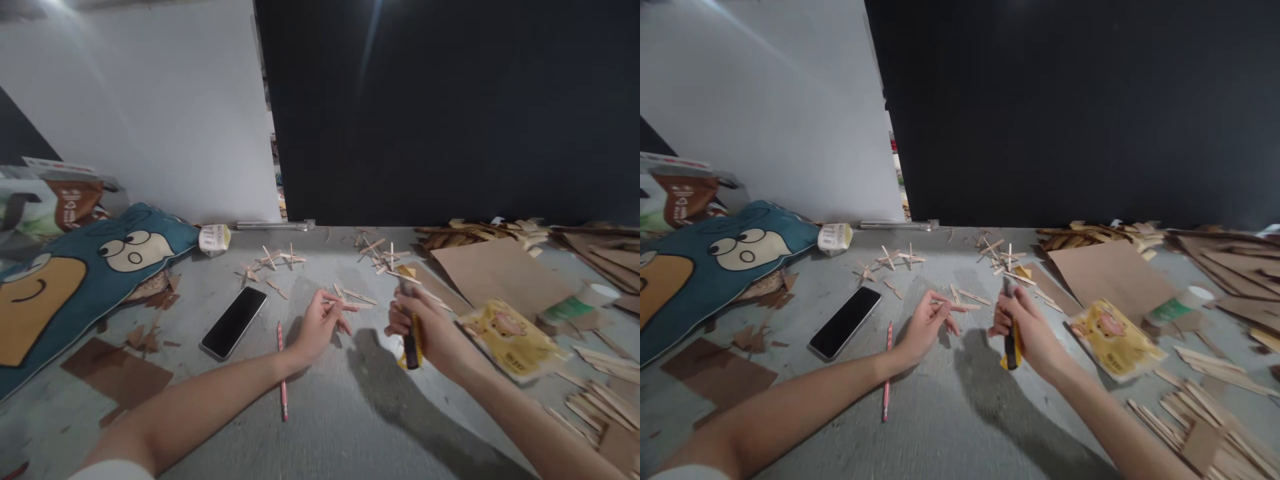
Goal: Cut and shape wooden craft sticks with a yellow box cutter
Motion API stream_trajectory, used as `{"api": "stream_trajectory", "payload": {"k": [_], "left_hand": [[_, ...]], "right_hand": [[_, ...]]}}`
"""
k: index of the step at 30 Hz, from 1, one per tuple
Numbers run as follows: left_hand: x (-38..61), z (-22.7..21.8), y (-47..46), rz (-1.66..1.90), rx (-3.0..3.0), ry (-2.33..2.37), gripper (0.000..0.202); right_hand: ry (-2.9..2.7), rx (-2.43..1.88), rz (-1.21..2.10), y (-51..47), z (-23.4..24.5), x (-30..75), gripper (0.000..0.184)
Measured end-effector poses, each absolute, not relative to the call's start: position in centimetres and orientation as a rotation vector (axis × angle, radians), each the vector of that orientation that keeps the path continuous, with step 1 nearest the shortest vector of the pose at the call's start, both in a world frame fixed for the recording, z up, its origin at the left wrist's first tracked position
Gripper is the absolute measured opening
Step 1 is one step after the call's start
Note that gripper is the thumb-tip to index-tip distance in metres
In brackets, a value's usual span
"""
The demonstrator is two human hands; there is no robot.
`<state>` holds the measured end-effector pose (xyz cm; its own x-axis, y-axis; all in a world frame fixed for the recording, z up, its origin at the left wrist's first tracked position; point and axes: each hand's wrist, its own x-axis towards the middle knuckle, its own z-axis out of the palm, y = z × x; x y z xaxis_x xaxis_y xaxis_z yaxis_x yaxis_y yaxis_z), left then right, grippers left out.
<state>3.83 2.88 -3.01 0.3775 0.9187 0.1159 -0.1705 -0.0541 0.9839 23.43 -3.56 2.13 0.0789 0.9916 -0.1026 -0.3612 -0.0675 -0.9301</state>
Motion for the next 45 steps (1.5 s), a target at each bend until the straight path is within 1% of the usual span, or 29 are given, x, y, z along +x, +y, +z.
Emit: {"api": "stream_trajectory", "payload": {"k": [3,7,12,15,17,19,23,26,27,29,30,32,34,37,39,41,43,45], "left_hand": [[3.8,-2.9,2.8,1.067,1.317,0.726,0.047],[3.9,-3.2,2.7,1.018,1.418,0.693,0.043],[3.4,-3.3,2.5,0.984,1.642,0.675,0.023],[3.0,-3.2,2.5,1.018,1.860,0.592,0.026],[2.9,-3.2,2.4,0.976,1.948,0.573,0.029],[3.0,-3.2,2.4,0.904,1.958,0.595,0.029],[3.4,-3.2,2.6,0.827,1.831,0.701,0.024],[3.6,-3.3,2.8,0.849,1.682,0.834,0.019],[3.6,-3.2,2.9,0.850,1.633,0.883,0.018],[3.6,-3.2,3.0,0.849,1.573,0.955,0.015],[3.6,-3.2,3.0,0.852,1.564,0.968,0.014],[3.6,-3.2,3.0,0.864,1.568,0.966,0.012],[3.6,-3.4,3.0,0.871,1.569,0.954,0.011],[3.5,-3.6,3.1,0.876,1.566,0.934,0.010],[3.5,-3.6,3.1,0.877,1.574,0.925,0.010],[3.5,-3.5,3.1,0.882,1.563,0.920,0.012],[3.6,-3.3,3.1,0.903,1.519,0.911,0.014],[3.7,-3.2,3.1,0.914,1.452,0.887,0.021]], "right_hand": [[-0.701,-1.055,1.455,-2.5,0.1,21.7,0.055],[-0.698,-1.049,1.540,-2.1,-1.2,21.2,0.058],[-0.698,-1.032,1.487,-1.8,-1.5,21.6,0.061],[-0.711,-1.053,1.501,-1.8,-1.8,21.7,0.062],[-0.755,-1.085,1.506,-1.9,-2.0,21.5,0.061],[-0.791,-1.127,1.501,-2.0,-2.1,21.3,0.062],[-0.858,-1.183,1.548,-2.1,-1.6,21.3,0.064],[-1.024,-1.330,1.560,-2.0,-0.4,22.4,0.060],[-1.143,-1.432,1.510,-1.9,0.2,23.0,0.055],[-1.527,-1.680,1.236,-1.9,1.3,24.0,0.040],[-1.698,-1.763,1.040,-2.0,1.8,24.4,0.033],[-1.898,-1.922,0.784,-2.2,2.2,24.7,0.025],[-1.992,-2.012,0.752,-2.5,2.2,24.5,0.017],[-2.064,-2.032,0.889,-2.8,1.4,23.8,0.004],[-2.105,-2.030,0.901,-2.9,0.8,23.5,0.010],[-2.110,-2.024,0.829,-2.8,0.4,23.5,0.017],[-2.066,-1.964,0.791,-2.6,0.1,23.6,0.019],[-1.939,-1.833,0.954,-2.4,0.1,23.7,0.019]]}}
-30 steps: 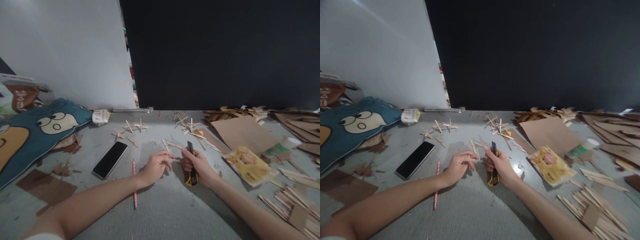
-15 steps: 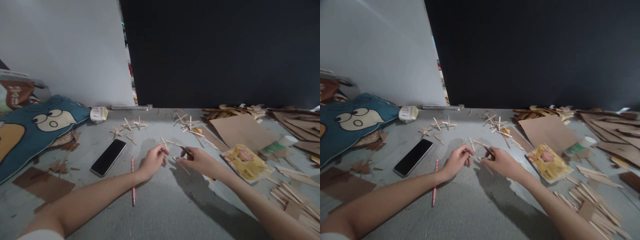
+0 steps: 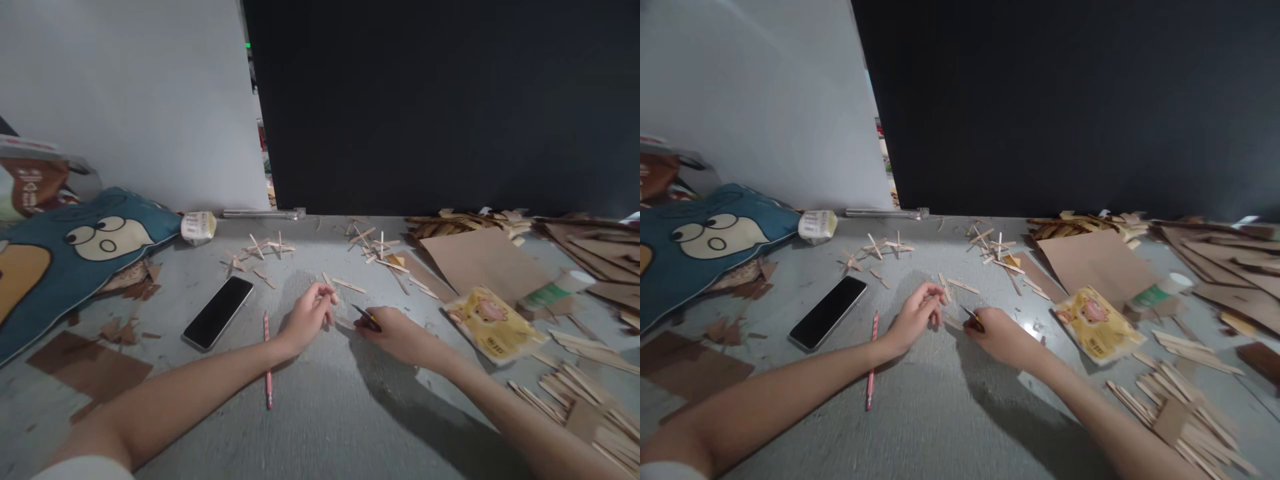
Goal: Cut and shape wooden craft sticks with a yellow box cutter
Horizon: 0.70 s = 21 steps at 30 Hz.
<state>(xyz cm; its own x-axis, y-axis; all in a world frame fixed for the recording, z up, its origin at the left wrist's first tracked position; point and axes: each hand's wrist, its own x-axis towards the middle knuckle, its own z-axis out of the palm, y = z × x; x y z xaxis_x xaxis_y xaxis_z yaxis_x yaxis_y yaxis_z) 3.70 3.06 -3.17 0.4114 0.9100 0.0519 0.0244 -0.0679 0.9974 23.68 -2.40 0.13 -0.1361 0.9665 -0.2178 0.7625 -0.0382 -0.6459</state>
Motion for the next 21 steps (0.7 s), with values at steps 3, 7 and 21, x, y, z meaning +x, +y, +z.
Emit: {"api": "stream_trajectory", "payload": {"k": [3,7,21], "left_hand": [[3.8,-3.0,3.0,0.917,1.381,0.845,0.036],[3.8,-2.7,2.9,0.911,1.385,0.833,0.045],[3.5,-2.4,2.4,0.853,1.508,0.795,0.046]], "right_hand": [[-1.534,-1.598,1.431,-2.4,0.3,23.3,0.032],[-1.097,-1.377,1.628,-2.7,0.3,22.1,0.054],[-1.003,-1.197,1.657,-3.4,-0.9,21.1,0.056]]}}
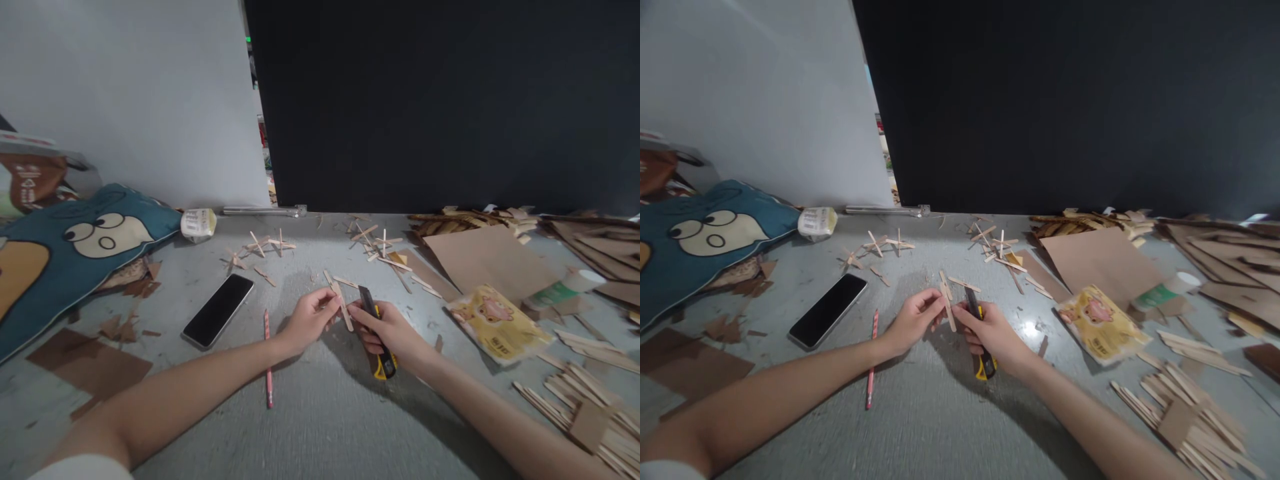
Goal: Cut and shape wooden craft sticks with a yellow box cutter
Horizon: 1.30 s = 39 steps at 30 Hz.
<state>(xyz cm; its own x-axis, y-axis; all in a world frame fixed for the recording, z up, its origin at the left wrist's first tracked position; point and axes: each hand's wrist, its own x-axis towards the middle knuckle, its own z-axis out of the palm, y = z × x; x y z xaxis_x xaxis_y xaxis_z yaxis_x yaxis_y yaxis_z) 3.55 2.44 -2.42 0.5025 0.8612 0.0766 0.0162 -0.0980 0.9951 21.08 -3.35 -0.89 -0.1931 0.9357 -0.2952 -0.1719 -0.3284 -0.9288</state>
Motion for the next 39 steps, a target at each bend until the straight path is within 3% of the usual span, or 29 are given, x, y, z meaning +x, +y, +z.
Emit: {"api": "stream_trajectory", "payload": {"k": [16,22,27,39], "left_hand": [[2.9,-1.8,1.9,0.800,1.500,0.673,0.044],[2.9,-1.6,1.7,0.658,1.655,0.661,0.045],[3.5,-2.3,1.8,0.785,1.487,0.755,0.049],[2.8,-2.1,1.3,0.755,1.876,0.785,0.047]], "right_hand": [[-1.023,-1.319,1.288,-2.9,-0.3,21.4,0.060],[-1.190,-1.393,1.254,-2.5,0.0,22.1,0.058],[-1.121,-1.344,1.147,-3.1,0.6,22.2,0.050],[-1.239,-1.230,1.374,-5.3,2.0,19.1,0.044]]}}
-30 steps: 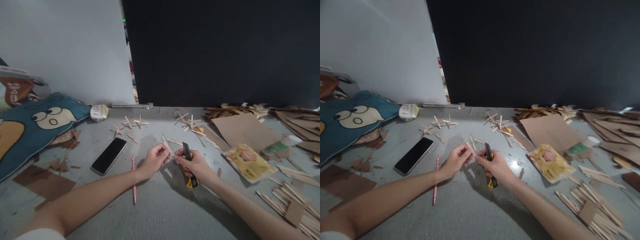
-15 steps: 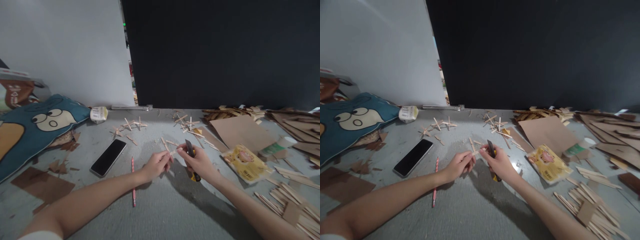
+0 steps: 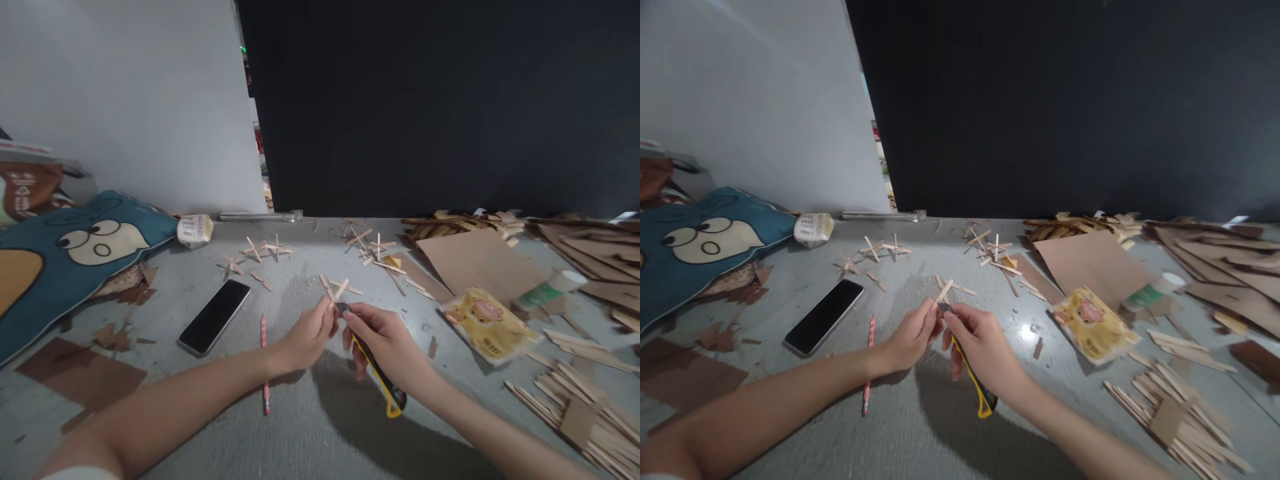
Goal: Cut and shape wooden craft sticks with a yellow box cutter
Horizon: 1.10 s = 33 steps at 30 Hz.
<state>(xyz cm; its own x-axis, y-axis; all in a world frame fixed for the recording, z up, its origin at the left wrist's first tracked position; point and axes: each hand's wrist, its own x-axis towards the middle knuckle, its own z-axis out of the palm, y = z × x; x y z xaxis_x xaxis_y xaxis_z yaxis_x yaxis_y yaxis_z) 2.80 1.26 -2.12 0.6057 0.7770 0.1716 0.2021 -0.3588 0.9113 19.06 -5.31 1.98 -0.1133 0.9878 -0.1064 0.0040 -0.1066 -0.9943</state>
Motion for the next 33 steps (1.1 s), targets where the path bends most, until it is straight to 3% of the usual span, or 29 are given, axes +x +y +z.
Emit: {"api": "stream_trajectory", "payload": {"k": [21,33], "left_hand": [[2.74,-2.00,1.40,0.687,1.977,0.830,0.037],[2.74,-2.05,1.45,0.690,1.968,0.798,0.042]], "right_hand": [[-1.213,-1.202,1.378,-4.87,1.79,19.37,0.043],[-1.229,-1.154,1.356,-4.79,1.62,19.35,0.042]]}}
